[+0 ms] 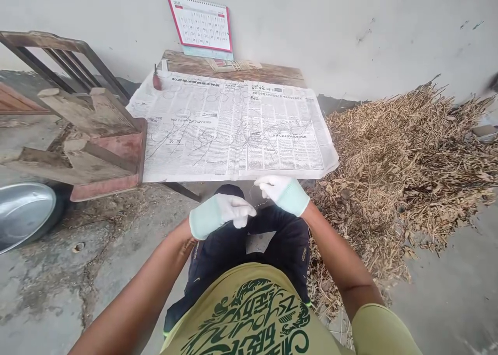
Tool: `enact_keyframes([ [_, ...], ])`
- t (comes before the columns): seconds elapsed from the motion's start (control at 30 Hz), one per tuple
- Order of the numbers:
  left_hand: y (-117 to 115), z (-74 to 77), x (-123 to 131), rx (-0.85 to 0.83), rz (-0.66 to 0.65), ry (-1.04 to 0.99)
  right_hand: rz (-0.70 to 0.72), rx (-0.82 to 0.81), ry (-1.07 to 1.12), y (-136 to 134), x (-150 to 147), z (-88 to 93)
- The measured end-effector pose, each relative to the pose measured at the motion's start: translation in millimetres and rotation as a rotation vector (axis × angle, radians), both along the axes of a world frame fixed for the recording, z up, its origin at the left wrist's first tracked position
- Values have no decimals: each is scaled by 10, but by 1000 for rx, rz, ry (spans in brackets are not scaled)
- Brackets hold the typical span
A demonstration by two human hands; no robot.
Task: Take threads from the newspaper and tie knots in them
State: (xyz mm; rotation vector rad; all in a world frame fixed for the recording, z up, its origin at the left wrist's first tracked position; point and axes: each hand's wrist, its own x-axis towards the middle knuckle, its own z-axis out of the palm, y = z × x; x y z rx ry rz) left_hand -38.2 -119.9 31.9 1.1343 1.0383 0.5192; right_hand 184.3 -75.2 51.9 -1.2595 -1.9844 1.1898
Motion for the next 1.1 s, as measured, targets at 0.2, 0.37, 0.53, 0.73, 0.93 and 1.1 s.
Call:
enact_keyframes([
  [0.2,40,-133,-66,-251,398,-685,-429,-141,160,-52,-115,-67],
  [0.37,-203,-203,341,-100,555,-517,-585,52,65,-113,-263,-96],
  [0.53,-181,-171,679,180,715,-166,-598,233,-76,-226,-453,-168],
  [0.73,-79,-158,664,219,803,-64,-520,241,-114,-279,-423,-289],
  [0.93,-72,-161,574,171,726,-81,-453,296,-37,-240,-316,-310],
  [1.1,-81,-124,528,131,800,-79,-420,235,99,-310,-329,-278],
])
